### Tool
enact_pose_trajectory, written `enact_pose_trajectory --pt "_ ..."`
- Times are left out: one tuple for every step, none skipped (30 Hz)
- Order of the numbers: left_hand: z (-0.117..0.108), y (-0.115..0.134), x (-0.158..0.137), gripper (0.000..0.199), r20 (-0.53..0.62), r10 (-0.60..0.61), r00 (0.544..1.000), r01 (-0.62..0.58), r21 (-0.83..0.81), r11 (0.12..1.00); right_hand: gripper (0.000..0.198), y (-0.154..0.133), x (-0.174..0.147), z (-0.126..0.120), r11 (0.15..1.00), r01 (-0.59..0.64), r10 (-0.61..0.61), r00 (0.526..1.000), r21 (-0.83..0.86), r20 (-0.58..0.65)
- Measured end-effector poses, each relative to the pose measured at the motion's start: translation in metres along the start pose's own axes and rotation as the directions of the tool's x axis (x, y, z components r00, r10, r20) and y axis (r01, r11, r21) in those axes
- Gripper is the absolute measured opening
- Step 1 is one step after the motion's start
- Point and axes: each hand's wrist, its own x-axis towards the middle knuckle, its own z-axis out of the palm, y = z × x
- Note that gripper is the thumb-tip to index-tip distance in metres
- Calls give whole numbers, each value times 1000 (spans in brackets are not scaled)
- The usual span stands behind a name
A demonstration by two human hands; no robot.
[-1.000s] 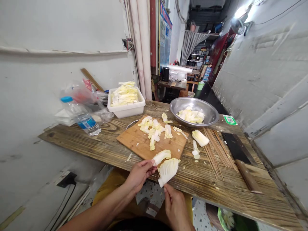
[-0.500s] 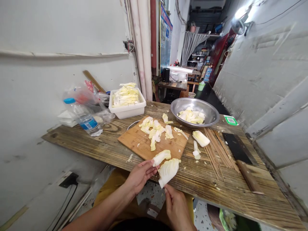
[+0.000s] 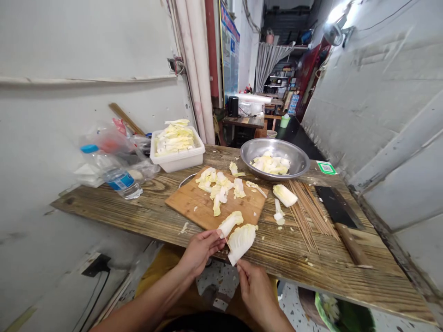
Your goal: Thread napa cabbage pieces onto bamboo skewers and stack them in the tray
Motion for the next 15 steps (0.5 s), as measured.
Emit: enact_pose_trajectory --pt "0 1 0 34 2 1 1000 -1 2 1000 38 0 0 0 1000 -1 1 1000 1 4" --pt "0 1 0 33 3 1 1000 -1 4 1000 38 0 1 0 1000 -6 6 1000 -1 11" --pt "0 2 0 32 2 -1 1000 1 8 1000 38 0 2 1 1000 -12 12 1000 -2 19" --pt "1 3 0 32 1 -5 1000 5 10 1000 38 1 2 1 1000 -18 18 999 -1 28" --pt "1 3 0 31 -2 -11 1000 11 11 1000 38 1 3 2 1000 -21 21 999 3 32" --pt "1 4 0 30 -3 -16 1000 17 12 1000 38 1 5 2 1000 -23 22 999 9 30" --pt "1 4 0 29 -4 -19 1000 19 11 1000 37 2 6 3 1000 -21 21 999 17 26" --pt "1 4 0 28 -3 -17 1000 17 10 1000 37 2 8 3 999 -19 19 1000 26 18" --pt "1 3 1 27 -2 -15 1000 15 11 1000 36 2 9 3 999 -17 17 1000 35 9" --pt "0 3 1 26 0 -11 1000 11 11 1000 36 2 11 4 999 -17 17 1000 43 -1" --pt "0 3 1 25 2 -5 1000 5 9 1000 37 1 12 4 999 -18 18 1000 48 -8" --pt "0 2 1 25 6 -2 1000 2 2 1000 37 1 13 4 998 -20 21 1000 52 -15" --pt "-1 2 1 26 8 4 1000 -4 -12 1000 37 1 14 5 998 -21 23 1000 55 -21" --pt "-1 2 1 27 9 15 1000 -14 -30 999 37 1 14 5 998 -22 24 999 58 -26" --pt "-1 3 1 28 9 35 999 -35 -45 998 37 1 13 6 998 -23 24 999 60 -27"
